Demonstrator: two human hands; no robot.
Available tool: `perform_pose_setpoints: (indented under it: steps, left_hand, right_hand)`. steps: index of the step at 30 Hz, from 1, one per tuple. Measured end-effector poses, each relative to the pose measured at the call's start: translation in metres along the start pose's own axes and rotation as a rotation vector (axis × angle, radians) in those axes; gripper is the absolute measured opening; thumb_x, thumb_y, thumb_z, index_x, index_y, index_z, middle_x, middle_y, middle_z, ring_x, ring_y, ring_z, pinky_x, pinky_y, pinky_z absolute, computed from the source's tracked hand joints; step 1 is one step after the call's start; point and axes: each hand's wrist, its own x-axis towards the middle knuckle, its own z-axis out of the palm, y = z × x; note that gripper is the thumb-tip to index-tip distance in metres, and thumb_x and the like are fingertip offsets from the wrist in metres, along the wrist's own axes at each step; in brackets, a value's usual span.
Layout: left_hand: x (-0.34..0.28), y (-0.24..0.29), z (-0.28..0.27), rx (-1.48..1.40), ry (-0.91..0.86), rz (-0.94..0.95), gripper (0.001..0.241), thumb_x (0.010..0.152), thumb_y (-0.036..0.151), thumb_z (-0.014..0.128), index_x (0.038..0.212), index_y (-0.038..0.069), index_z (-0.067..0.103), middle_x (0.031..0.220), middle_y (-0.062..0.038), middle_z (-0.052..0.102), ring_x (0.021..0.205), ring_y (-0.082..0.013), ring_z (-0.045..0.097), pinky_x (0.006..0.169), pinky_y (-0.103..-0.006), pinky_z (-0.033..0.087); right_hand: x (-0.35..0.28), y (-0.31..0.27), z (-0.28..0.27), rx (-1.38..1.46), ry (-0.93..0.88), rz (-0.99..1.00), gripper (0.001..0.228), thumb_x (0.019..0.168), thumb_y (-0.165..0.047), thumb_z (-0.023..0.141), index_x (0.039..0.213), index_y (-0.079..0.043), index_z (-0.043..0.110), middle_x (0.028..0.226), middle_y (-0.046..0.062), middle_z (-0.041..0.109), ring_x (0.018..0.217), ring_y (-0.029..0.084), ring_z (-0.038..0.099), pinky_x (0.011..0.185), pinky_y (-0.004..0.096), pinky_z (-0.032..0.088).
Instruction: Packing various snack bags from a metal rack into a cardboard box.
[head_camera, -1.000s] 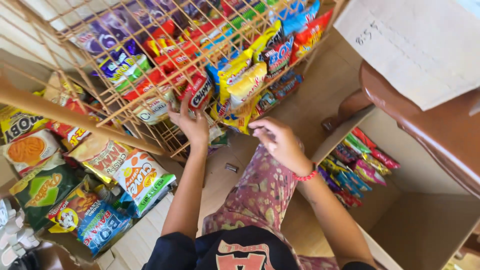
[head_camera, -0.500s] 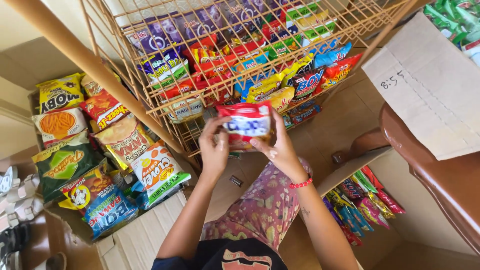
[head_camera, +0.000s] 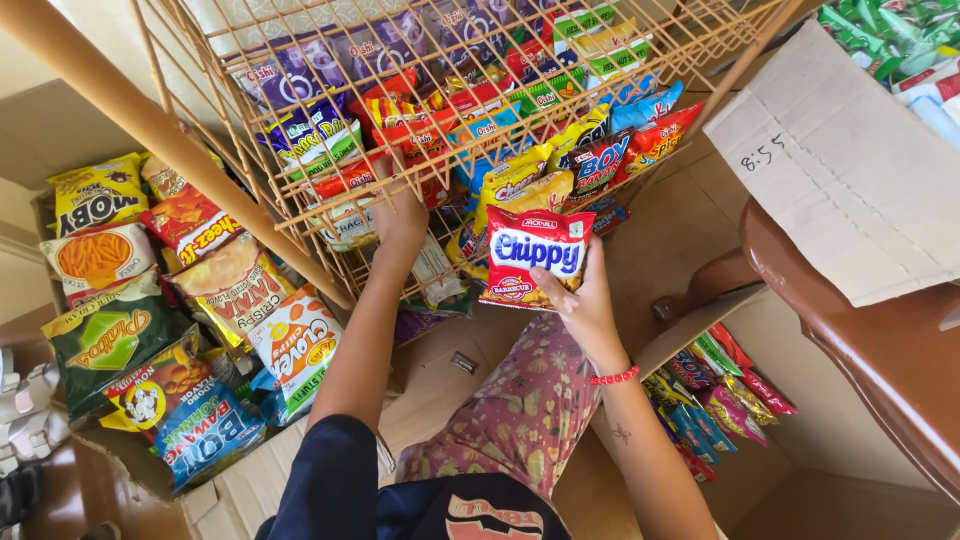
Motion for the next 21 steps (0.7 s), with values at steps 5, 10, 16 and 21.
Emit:
perform_pose_setpoints:
  steps: [5,10,16,21]
  left_hand:
    - [-0.021,-0.050,0.047,0.070,-0.084,-0.023,0.057,0.092,-0.008,0.065,0.146,0.003,0.051,0.101,-0.019,0.065,0.081,-0.0390,0.068,0.059,-0.0486,0.052]
    - [-0.028,0.003,-0.027,-0.026,0.053,0.181,0.043,0.089,-0.007,0.066,0.131,-0.001,0.056,0.119,-0.024,0.061,0.075,-0.0439,0.066,0.054,-0.0505,0.051]
    - [-0.063,0.076,-0.085,0.039,-0.149,0.172,0.036,0.092,-0.001,0.067,0.127,0.009,0.064,0.133,-0.020,0.057,0.077,-0.0402,0.070,0.060,-0.0481,0.057]
    - [-0.106,0.124,-0.093,-0.169,-0.161,0.659,0.032,0.083,0.001,0.071,0.114,0.006,0.066,0.131,-0.013,0.060,0.100,-0.0339,0.071,0.066,-0.0412,0.058]
  right_hand:
    - [-0.003,0.007,-0.003,-0.006,-0.005,-0.004,0.062,0.093,-0.014,0.079,0.141,-0.004,0.043,0.122,0.004,0.065,0.110,0.010,0.064,0.096,0.029,0.055]
    - [-0.007,0.012,-0.009,-0.044,-0.037,0.054,0.050,0.090,-0.014,0.081,0.131,-0.002,0.056,0.118,0.005,0.072,0.106,0.010,0.067,0.094,0.029,0.056]
    - [-0.027,0.010,-0.035,-0.045,-0.031,0.062,0.042,0.091,-0.015,0.079,0.127,-0.003,0.061,0.114,0.002,0.073,0.103,0.009,0.067,0.091,0.028,0.056]
    - [-0.073,-0.011,-0.094,-0.110,0.094,0.003,0.073,0.089,-0.007,0.081,0.149,-0.002,0.040,0.128,0.010,0.062,0.117,0.014,0.063,0.099,0.033,0.054]
